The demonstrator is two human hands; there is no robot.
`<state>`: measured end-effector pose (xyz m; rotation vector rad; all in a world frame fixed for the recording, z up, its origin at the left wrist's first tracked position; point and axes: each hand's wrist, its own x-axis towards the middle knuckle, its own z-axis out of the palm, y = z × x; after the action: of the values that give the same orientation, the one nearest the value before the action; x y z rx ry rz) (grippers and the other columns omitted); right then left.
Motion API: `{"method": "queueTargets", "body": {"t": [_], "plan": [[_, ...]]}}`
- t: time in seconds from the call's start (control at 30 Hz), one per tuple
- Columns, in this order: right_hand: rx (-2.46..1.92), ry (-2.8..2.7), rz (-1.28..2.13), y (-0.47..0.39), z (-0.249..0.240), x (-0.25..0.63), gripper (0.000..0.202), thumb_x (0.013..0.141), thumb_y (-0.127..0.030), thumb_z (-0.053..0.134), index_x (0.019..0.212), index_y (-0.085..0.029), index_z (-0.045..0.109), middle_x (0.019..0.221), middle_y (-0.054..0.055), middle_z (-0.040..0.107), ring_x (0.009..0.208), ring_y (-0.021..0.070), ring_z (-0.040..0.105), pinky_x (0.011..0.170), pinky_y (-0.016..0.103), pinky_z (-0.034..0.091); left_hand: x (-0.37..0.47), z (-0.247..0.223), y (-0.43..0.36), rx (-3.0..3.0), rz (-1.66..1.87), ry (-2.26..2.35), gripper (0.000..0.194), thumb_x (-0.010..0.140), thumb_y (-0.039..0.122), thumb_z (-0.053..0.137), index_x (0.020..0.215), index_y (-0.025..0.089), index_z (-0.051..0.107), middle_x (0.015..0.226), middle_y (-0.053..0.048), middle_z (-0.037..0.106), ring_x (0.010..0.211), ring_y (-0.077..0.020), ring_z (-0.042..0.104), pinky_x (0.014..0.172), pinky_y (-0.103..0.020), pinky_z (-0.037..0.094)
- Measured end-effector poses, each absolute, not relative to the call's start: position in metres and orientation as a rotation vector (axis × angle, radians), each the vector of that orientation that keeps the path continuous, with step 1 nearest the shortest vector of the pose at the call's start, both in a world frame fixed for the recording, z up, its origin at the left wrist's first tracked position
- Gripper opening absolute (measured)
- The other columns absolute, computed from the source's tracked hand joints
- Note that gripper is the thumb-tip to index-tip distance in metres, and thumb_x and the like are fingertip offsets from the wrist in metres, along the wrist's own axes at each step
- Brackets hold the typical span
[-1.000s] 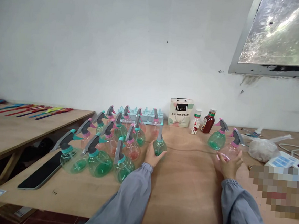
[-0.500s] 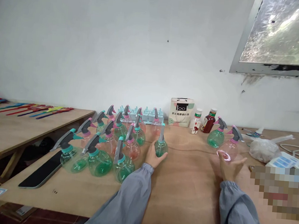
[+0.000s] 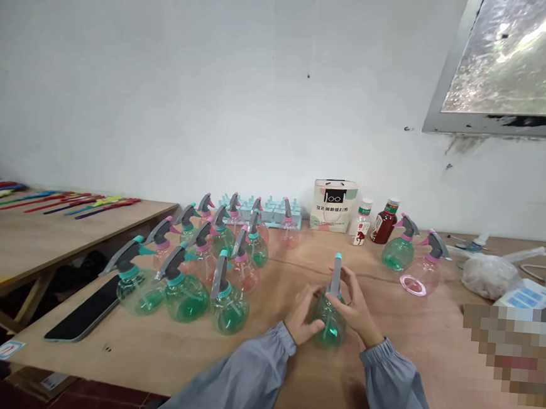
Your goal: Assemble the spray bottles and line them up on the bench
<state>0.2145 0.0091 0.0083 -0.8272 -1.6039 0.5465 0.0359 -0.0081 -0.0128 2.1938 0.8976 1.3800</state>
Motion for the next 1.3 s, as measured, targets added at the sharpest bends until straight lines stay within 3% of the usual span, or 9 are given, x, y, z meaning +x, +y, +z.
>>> {"method": "queueTargets", "body": {"t": [0.1,0.23,0.37,0.5,0.6,0.77,0.97,1.1,1.3], "plan": [[-0.778,-1.477,0.65,0.015,0.008,0.222,0.053,0.082,-0.046,0.071,0.129,-0.03,0.052,0.129,0.01,0.064,0.119,0.0267,0.062,0.101,0.043,0.049,0.037,0.007,0.023,1.861,1.8,1.049,0.049,0.095,0.046,0.037,0.133,0.019,0.052,0.128,-0.014,0.053,0.123,-0.0247,0.053,0.107,-0.044,0.042],[-0.779,-1.302,0.806,0.019,0.001,0.238,0.051,0.078,-0.047,0.073,0.124,-0.03,0.059,0.129,0.009,0.067,0.115,0.0284,0.065,0.101,0.044,0.049,0.047,0.051,0.086,1.391,1.785,1.696,0.039,0.09,0.03,0.053,0.128,0.028,0.06,0.149,-0.011,0.038,0.14,-0.0264,0.04,0.118,-0.046,0.029],[-0.735,-1.128,1.013,0.02,0.001,0.243,0.053,0.073,-0.048,0.074,0.121,-0.028,0.064,0.119,0.009,0.073,0.114,0.0314,0.067,0.099,0.047,0.051,0.047,0.078,0.135,1.243,1.552,1.913,0.048,0.087,0.027,0.057,0.134,0.032,0.058,0.153,-0.009,0.04,0.147,-0.0315,0.031,0.118,-0.053,0.027],[-0.665,-1.005,1.194,0.018,0.007,0.233,0.054,0.071,-0.045,0.071,0.12,-0.026,0.064,0.115,0.009,0.075,0.112,0.0335,0.068,0.097,0.051,0.053,0.033,0.084,0.162,1.44,1.38,1.845,0.045,0.09,0.033,0.055,0.135,0.031,0.059,0.154,-0.009,0.043,0.145,-0.0358,0.034,0.117,-0.058,0.026],[-0.637,-0.932,1.308,0.015,0.01,0.22,0.052,0.071,-0.047,0.067,0.119,-0.027,0.065,0.113,0.008,0.075,0.11,0.0337,0.069,0.096,0.052,0.055,0.024,0.088,0.173,1.567,1.313,1.839,0.044,0.09,0.036,0.054,0.133,0.028,0.061,0.159,-0.008,0.036,0.147,-0.0385,0.028,0.117,-0.06,0.023],[-0.628,-0.902,1.415,0.009,0.009,0.207,0.045,0.074,-0.047,0.063,0.115,-0.027,0.066,0.111,0.007,0.076,0.109,0.0316,0.07,0.099,0.05,0.054,0.025,0.085,0.16,1.653,1.321,1.891,0.05,0.089,0.03,0.051,0.138,0.03,0.055,0.162,-0.009,0.028,0.151,-0.0343,0.021,0.12,-0.058,0.02],[-0.637,-1.065,1.327,0.005,0.014,0.201,0.049,0.084,-0.058,0.046,0.114,-0.026,0.066,0.106,0.008,0.076,0.106,0.0311,0.07,0.099,0.052,0.051,0.04,0.039,0.095,1.902,1.586,1.943,0.039,0.088,0.025,0.052,0.126,0.02,0.06,0.142,-0.019,0.039,0.138,-0.0345,0.041,0.114,-0.058,0.032],[-0.616,-1.15,1.269,-0.003,0.031,0.18,0.054,0.086,-0.063,0.041,0.117,-0.028,0.066,0.099,0.008,0.076,0.107,0.0304,0.069,0.1,0.052,0.05,0.034,0.011,0.062,2.205,1.624,1.796,0.028,0.085,0.025,0.058,0.111,0.018,0.065,0.13,-0.017,0.042,0.119,-0.0308,0.053,0.099,-0.047,0.048],[-0.504,-1.111,1.314,-0.014,0.057,0.144,0.052,0.083,-0.064,0.046,0.112,-0.026,0.068,0.092,0.008,0.075,0.107,0.0314,0.067,0.1,0.052,0.05,0.002,0.001,0.041,2.481,1.491,1.692,0.03,0.081,0.026,0.064,0.11,0.021,0.066,0.131,-0.014,0.043,0.113,-0.0278,0.054,0.093,-0.043,0.05]]}}
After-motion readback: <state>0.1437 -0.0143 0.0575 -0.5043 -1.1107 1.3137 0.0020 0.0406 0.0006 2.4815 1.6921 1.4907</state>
